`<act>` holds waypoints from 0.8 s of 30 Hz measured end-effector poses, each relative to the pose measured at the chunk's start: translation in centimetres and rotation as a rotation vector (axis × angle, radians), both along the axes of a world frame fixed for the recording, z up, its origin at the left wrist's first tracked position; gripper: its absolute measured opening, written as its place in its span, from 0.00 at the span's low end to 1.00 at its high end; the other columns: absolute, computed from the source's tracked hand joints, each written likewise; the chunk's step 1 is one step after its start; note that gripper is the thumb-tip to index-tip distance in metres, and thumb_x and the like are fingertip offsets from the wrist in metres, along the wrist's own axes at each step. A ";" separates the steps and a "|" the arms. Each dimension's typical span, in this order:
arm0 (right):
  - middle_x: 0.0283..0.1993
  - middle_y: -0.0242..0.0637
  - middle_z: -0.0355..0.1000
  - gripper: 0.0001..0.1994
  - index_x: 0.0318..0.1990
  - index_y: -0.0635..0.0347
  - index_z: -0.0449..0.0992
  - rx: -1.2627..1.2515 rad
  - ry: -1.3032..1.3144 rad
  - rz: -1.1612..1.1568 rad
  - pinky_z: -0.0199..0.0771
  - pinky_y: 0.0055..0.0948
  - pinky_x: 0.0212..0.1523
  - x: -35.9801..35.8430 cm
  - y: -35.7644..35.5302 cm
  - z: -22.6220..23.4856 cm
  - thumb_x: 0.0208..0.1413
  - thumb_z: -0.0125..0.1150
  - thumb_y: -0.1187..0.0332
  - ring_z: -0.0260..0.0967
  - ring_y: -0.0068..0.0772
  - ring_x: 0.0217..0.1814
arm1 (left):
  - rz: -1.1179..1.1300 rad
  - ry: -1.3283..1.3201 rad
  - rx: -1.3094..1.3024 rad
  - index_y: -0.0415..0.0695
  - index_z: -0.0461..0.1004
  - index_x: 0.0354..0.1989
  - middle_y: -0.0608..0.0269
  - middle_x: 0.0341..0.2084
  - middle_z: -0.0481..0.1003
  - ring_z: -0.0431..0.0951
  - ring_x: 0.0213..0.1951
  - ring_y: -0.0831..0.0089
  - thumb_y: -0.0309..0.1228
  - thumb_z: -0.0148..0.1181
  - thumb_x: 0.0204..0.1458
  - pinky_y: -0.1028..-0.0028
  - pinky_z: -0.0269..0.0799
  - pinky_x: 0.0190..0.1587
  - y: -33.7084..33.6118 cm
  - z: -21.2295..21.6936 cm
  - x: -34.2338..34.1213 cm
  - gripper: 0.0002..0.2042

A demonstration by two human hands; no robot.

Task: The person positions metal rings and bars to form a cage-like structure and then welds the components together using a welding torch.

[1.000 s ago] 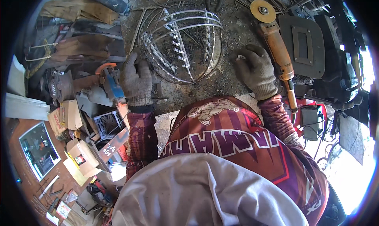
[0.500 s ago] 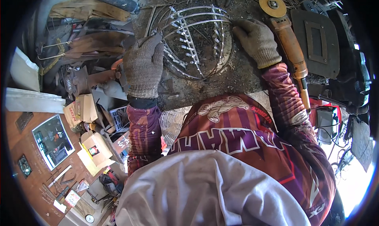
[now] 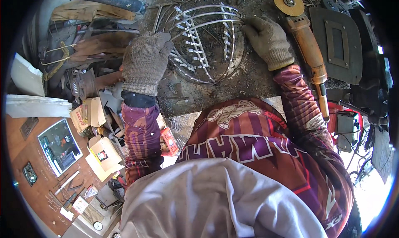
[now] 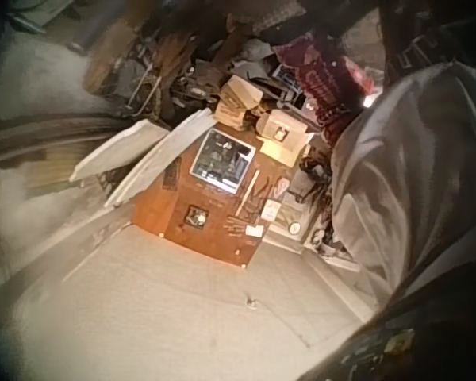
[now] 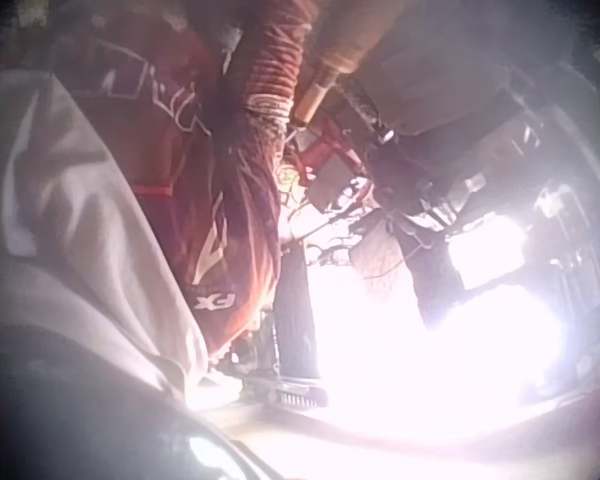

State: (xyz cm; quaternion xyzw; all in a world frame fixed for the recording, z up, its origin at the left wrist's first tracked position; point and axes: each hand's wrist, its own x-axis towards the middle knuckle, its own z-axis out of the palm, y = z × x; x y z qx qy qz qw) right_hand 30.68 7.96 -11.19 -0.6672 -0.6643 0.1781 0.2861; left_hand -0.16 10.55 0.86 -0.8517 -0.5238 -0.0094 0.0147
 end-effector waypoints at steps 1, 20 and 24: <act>0.43 0.45 0.82 0.16 0.49 0.49 0.83 -0.002 0.000 -0.007 0.78 0.45 0.50 0.1 0.1 -0.1 0.61 0.60 0.53 0.79 0.51 0.48 | -0.007 0.000 -0.002 0.45 0.82 0.47 0.51 0.41 0.81 0.81 0.45 0.50 0.37 0.63 0.58 0.58 0.76 0.49 0.0 0.2 0.2 0.13; 0.49 0.45 0.80 0.14 0.51 0.50 0.83 -0.014 0.351 -0.099 0.77 0.42 0.55 1.6 -1.5 0.5 0.61 0.61 0.59 0.78 0.49 0.52 | -0.086 -0.116 0.122 0.46 0.82 0.49 0.53 0.42 0.83 0.82 0.44 0.53 0.33 0.63 0.59 0.60 0.77 0.49 0.5 -0.3 0.0 0.12; 0.46 0.45 0.80 0.13 0.49 0.48 0.84 0.043 0.124 0.047 0.77 0.44 0.54 1.3 -1.4 0.0 0.60 0.63 0.58 0.77 0.50 0.51 | -0.066 -0.131 0.099 0.44 0.81 0.51 0.53 0.43 0.82 0.82 0.47 0.55 0.31 0.64 0.58 0.62 0.76 0.51 0.3 -0.4 0.0 0.13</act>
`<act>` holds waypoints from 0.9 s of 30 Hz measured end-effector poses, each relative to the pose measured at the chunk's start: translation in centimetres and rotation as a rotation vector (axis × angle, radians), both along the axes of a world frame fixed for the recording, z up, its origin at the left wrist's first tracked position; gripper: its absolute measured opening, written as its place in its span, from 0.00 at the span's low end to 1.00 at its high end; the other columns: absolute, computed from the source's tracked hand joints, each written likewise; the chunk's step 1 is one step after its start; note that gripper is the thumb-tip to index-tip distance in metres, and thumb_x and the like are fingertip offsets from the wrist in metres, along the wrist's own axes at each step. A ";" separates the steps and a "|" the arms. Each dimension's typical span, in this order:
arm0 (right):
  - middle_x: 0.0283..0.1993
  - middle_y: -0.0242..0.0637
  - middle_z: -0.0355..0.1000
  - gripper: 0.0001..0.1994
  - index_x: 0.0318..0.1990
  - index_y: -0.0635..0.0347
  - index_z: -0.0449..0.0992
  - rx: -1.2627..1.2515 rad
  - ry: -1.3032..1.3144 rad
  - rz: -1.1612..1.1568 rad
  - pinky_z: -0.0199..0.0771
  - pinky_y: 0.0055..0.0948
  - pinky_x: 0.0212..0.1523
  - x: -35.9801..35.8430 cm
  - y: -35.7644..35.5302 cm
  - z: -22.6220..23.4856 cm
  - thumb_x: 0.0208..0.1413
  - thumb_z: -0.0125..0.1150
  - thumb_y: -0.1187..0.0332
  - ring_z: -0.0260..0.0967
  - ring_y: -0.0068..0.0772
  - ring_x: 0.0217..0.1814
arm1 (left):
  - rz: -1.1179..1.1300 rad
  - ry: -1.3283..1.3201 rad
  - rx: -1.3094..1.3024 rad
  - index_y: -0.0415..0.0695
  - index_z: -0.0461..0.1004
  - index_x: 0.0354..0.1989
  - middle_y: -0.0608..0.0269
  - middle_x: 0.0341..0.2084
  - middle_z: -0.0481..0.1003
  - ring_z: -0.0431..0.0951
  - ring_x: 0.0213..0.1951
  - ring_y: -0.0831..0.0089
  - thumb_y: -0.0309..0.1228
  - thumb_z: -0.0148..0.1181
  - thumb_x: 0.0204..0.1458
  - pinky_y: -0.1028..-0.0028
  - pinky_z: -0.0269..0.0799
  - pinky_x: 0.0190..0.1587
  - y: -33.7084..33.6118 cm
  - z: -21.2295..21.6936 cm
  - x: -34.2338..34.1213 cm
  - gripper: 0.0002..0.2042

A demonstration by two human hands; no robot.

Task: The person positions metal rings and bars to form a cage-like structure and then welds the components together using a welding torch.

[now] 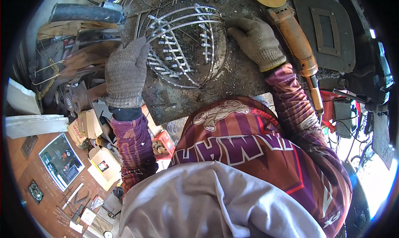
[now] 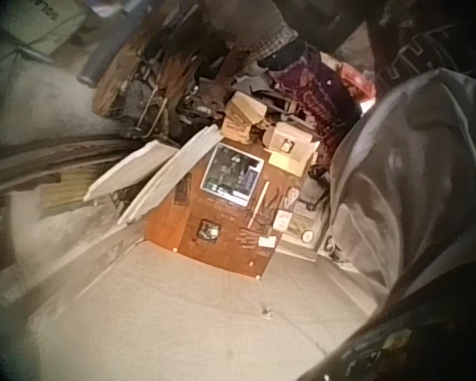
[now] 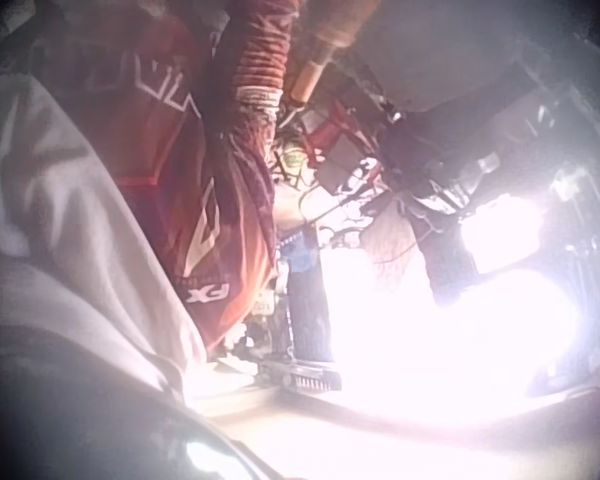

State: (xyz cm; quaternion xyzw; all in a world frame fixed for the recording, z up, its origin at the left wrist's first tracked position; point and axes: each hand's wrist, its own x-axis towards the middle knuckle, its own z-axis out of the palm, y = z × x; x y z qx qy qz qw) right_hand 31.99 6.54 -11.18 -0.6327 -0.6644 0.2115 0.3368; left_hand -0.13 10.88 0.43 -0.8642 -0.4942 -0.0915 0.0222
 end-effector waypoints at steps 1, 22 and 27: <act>0.46 0.45 0.80 0.13 0.49 0.48 0.84 0.001 0.002 0.001 0.77 0.44 0.54 -0.1 0.1 -0.2 0.60 0.63 0.58 0.77 0.50 0.51 | 0.001 0.002 0.001 0.44 0.81 0.51 0.53 0.43 0.82 0.82 0.47 0.55 0.31 0.64 0.58 0.62 0.76 0.51 0.0 0.1 0.1 0.13; 0.47 0.42 0.79 0.13 0.48 0.48 0.84 -0.034 -0.228 -0.048 0.77 0.47 0.52 -1.6 0.8 -0.6 0.61 0.62 0.57 0.77 0.50 0.51 | 0.025 0.063 0.019 0.45 0.81 0.51 0.52 0.43 0.82 0.82 0.46 0.53 0.33 0.62 0.59 0.60 0.76 0.50 -0.3 0.3 0.5 0.13; 0.47 0.41 0.79 0.13 0.48 0.49 0.84 0.005 -0.260 -0.031 0.77 0.47 0.51 -1.6 0.8 -0.8 0.61 0.62 0.57 0.77 0.50 0.50 | 0.026 0.045 0.031 0.46 0.81 0.50 0.52 0.42 0.82 0.82 0.45 0.52 0.31 0.64 0.58 0.60 0.77 0.49 -0.5 0.3 0.4 0.13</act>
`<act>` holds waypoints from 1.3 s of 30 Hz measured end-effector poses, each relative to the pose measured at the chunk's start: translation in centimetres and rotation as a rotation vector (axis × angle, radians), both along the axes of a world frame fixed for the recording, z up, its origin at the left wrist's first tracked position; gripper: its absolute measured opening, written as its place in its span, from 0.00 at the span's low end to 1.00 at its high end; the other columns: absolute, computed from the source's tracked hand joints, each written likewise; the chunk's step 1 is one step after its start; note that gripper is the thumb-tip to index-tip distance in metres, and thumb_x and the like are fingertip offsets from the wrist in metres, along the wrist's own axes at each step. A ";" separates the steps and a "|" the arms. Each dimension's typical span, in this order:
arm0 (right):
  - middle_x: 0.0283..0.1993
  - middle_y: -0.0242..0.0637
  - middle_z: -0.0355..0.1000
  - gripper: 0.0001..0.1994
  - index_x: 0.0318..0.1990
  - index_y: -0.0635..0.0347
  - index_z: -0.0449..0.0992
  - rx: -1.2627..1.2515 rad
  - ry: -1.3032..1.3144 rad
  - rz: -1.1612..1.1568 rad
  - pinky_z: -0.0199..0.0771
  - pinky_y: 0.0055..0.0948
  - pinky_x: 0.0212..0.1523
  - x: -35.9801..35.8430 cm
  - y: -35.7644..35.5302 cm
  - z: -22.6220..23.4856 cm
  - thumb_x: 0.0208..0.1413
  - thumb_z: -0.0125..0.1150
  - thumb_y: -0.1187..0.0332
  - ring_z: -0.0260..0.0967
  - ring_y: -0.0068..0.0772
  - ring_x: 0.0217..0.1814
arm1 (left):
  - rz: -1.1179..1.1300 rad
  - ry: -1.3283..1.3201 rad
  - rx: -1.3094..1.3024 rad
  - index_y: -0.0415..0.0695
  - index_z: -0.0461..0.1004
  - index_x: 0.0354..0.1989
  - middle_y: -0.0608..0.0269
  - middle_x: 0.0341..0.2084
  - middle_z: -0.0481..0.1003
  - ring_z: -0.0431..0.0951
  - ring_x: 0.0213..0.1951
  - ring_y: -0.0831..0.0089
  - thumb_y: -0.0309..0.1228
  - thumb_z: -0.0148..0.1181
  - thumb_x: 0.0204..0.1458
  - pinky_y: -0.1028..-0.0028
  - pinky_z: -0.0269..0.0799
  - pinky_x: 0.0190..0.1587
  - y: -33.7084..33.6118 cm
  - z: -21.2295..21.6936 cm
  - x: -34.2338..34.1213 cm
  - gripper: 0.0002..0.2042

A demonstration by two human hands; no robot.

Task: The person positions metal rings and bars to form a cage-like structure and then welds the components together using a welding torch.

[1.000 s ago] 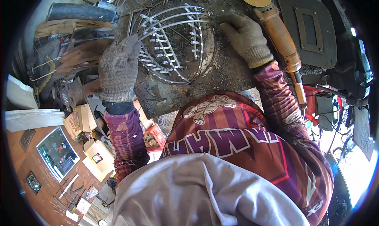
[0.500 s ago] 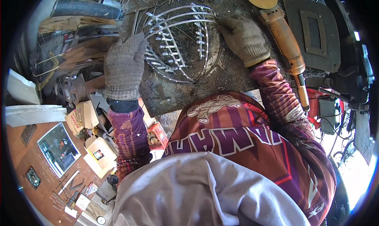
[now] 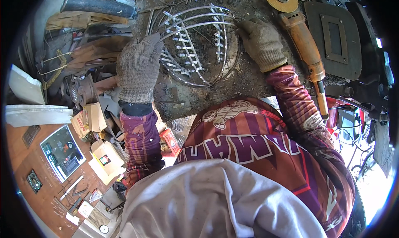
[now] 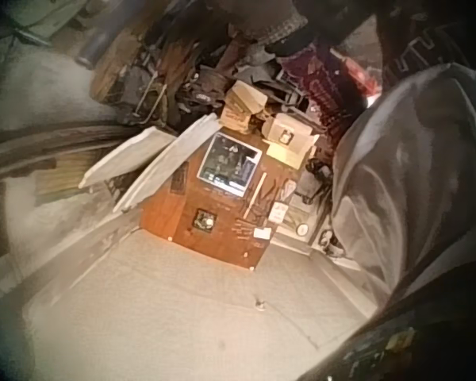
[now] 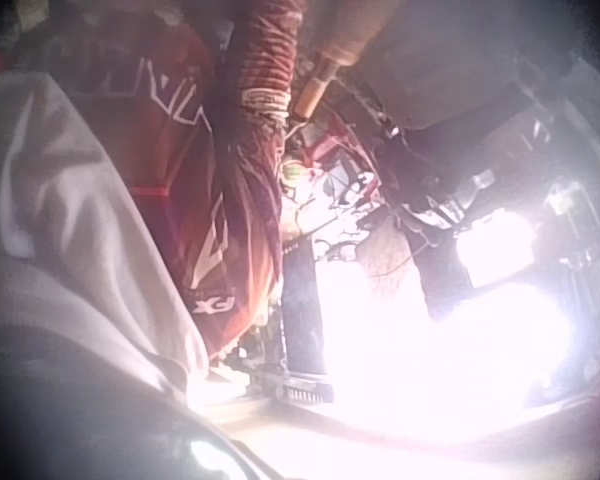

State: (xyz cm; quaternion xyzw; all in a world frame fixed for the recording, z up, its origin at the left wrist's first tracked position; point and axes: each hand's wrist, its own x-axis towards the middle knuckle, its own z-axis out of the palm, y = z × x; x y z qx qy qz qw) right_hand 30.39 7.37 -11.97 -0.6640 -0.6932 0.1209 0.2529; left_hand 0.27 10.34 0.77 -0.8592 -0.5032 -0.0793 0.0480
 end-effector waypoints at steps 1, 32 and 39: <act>0.47 0.41 0.79 0.13 0.48 0.49 0.84 0.001 -0.001 0.000 0.77 0.47 0.51 0.0 0.0 0.0 0.61 0.62 0.57 0.77 0.50 0.50 | 0.000 -0.001 0.001 0.46 0.81 0.50 0.52 0.42 0.82 0.82 0.45 0.52 0.31 0.64 0.58 0.60 0.77 0.49 0.0 -0.1 -0.1 0.13; 0.43 0.42 0.79 0.12 0.47 0.53 0.84 0.021 0.027 -0.008 0.75 0.46 0.49 -0.2 0.1 0.0 0.62 0.61 0.60 0.77 0.51 0.47 | 0.044 -0.004 -0.019 0.45 0.83 0.49 0.53 0.42 0.82 0.82 0.46 0.53 0.34 0.64 0.58 0.61 0.76 0.50 0.0 -0.7 -0.2 0.13; 0.44 0.43 0.78 0.12 0.46 0.54 0.83 0.018 0.000 -0.022 0.75 0.46 0.49 -0.3 0.1 -0.2 0.62 0.61 0.60 0.77 0.52 0.47 | 0.033 -0.017 -0.018 0.45 0.83 0.49 0.52 0.42 0.82 0.82 0.45 0.53 0.35 0.65 0.58 0.61 0.77 0.49 0.1 -1.0 -0.4 0.13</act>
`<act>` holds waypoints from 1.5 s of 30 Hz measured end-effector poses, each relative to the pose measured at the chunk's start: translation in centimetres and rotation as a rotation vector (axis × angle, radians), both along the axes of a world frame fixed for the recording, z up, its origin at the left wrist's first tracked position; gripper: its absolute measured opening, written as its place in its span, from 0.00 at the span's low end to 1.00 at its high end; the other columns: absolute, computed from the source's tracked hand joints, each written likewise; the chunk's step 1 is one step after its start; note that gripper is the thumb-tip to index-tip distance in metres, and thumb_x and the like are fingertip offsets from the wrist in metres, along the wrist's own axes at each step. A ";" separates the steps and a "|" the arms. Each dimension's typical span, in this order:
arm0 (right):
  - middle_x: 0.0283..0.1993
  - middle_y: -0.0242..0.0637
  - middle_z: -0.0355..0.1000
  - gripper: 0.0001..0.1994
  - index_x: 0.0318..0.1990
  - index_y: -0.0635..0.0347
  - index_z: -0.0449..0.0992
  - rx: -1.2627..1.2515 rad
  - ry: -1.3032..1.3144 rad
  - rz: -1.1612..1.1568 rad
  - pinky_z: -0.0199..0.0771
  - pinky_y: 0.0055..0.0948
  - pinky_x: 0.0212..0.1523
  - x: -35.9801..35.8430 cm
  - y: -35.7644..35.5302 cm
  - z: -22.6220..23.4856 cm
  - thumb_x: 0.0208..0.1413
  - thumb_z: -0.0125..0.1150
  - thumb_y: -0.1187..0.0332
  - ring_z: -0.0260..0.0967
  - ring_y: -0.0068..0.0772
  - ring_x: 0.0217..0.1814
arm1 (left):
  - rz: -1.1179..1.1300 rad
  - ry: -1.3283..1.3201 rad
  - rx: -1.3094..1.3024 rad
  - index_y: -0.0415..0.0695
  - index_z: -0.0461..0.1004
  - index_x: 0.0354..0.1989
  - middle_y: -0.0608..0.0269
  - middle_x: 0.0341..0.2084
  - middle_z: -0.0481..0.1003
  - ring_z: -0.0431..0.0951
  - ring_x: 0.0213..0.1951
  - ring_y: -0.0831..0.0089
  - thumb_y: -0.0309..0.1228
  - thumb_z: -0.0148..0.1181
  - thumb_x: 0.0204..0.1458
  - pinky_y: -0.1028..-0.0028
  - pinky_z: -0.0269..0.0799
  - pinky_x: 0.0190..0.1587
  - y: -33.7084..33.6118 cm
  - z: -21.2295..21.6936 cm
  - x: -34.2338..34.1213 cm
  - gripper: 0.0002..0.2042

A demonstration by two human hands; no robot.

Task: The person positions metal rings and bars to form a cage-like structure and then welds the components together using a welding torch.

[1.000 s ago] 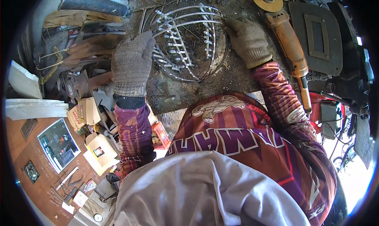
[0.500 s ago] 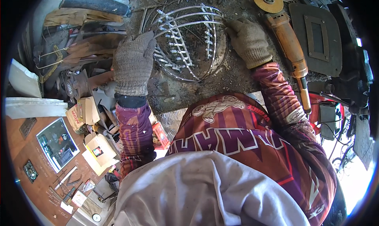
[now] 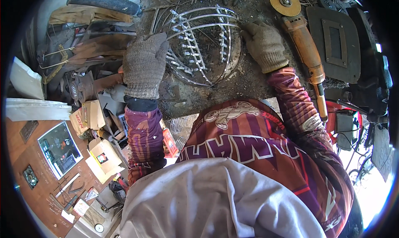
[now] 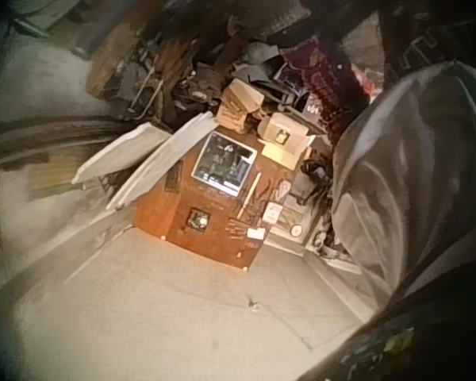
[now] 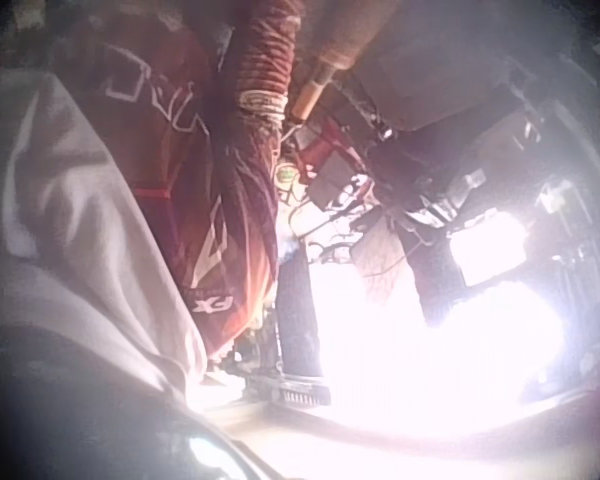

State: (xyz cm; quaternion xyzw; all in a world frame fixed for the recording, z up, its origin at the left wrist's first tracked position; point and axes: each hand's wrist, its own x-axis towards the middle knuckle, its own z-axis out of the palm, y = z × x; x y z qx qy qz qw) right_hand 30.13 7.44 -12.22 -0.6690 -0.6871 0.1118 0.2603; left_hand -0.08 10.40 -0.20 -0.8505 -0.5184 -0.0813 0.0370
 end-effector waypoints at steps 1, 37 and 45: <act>0.44 0.43 0.78 0.12 0.46 0.54 0.83 -0.001 0.000 0.000 0.75 0.46 0.49 0.0 0.0 0.1 0.62 0.61 0.60 0.77 0.52 0.47 | 0.000 0.000 -0.001 0.45 0.83 0.49 0.52 0.42 0.82 0.82 0.45 0.53 0.35 0.65 0.58 0.61 0.77 0.49 0.0 0.0 0.0 0.13; 0.45 0.46 0.78 0.12 0.47 0.57 0.81 -0.007 0.005 0.012 0.75 0.48 0.49 0.2 -0.1 0.6 0.62 0.59 0.61 0.75 0.56 0.48 | 0.105 -0.131 -0.033 0.47 0.83 0.47 0.52 0.41 0.80 0.81 0.45 0.52 0.33 0.66 0.56 0.60 0.76 0.49 -0.9 -0.5 0.5 0.12; 0.46 0.47 0.78 0.13 0.46 0.59 0.81 -0.010 0.052 0.046 0.74 0.47 0.51 0.4 -0.4 1.8 0.61 0.59 0.61 0.76 0.55 0.49 | 0.058 -0.245 -0.025 0.44 0.83 0.46 0.50 0.40 0.81 0.81 0.45 0.51 0.31 0.67 0.54 0.60 0.76 0.49 -0.7 -1.4 -0.1 0.11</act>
